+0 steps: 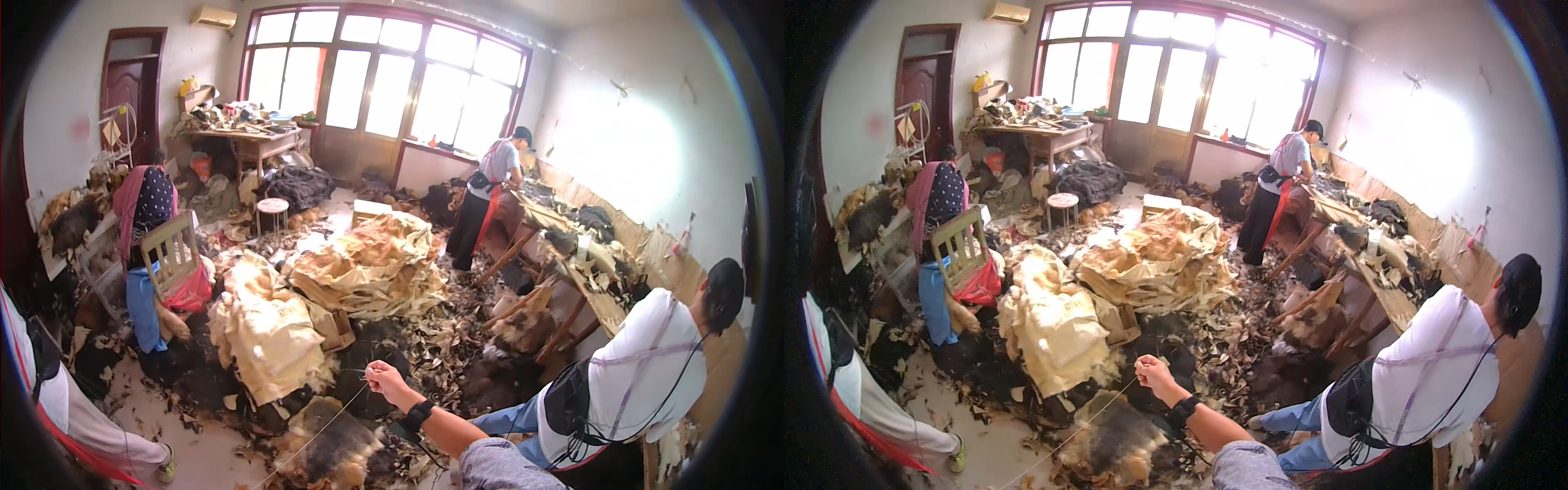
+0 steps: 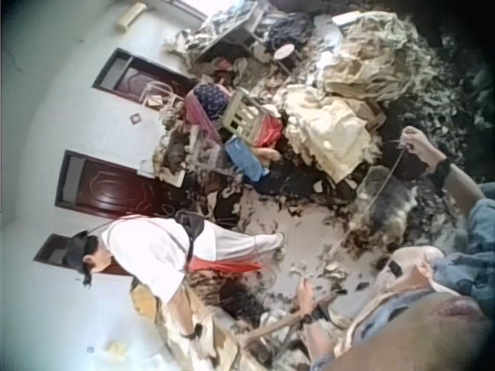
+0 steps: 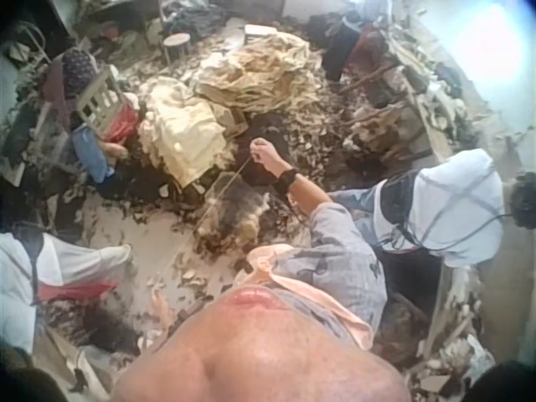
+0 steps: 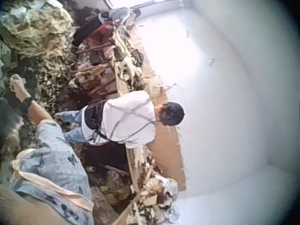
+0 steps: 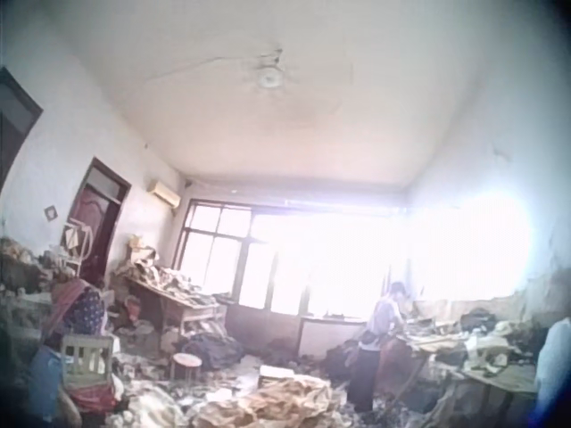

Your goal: The recorder trims and prepares animal skins using a crescent knife and then performs manual sewing on the material.

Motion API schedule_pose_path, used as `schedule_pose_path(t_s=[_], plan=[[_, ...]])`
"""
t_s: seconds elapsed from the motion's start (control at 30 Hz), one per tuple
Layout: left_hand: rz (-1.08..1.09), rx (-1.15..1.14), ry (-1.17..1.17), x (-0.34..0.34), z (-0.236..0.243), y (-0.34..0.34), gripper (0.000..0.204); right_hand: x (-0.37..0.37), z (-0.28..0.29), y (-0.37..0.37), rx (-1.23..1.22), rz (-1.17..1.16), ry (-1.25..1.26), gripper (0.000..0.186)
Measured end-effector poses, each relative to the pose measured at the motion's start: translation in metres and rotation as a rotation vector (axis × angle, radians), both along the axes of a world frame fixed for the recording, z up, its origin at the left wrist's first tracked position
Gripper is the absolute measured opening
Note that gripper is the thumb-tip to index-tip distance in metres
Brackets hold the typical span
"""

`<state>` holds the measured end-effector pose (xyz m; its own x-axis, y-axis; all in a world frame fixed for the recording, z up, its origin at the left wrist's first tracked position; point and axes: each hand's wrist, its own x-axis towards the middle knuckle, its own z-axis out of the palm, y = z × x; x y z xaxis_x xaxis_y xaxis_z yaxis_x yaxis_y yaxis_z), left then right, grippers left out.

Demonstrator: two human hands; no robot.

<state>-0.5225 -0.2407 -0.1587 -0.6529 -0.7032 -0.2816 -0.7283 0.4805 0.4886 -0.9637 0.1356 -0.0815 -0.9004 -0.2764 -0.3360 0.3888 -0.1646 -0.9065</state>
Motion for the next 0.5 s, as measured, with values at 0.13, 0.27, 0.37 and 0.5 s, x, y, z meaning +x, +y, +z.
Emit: schedule_pose_path(t_s=[0.13, 0.27, 0.37, 0.5], plan=[[0.028, 0.004, -0.096, 0.021, -0.011, 0.000, 0.036, 0.002, -0.008, -0.002, 0.061, 0.003, -0.038, 0.007], [0.068, -0.010, -0.202, 0.047, -0.005, 0.007, 0.036, 0.011, -0.028, -0.007, 0.061, 0.057, -0.077, 0.007], [0.176, 0.192, -0.138, 0.034, 0.031, 0.015, 0.042, 0.017, -0.041, -0.021, 0.082, 0.077, -0.124, 0.006], [0.258, 0.260, 0.044, 0.079, -0.023, -0.004, 0.041, 0.022, -0.040, -0.046, 0.154, 0.097, -0.119, 0.002]])
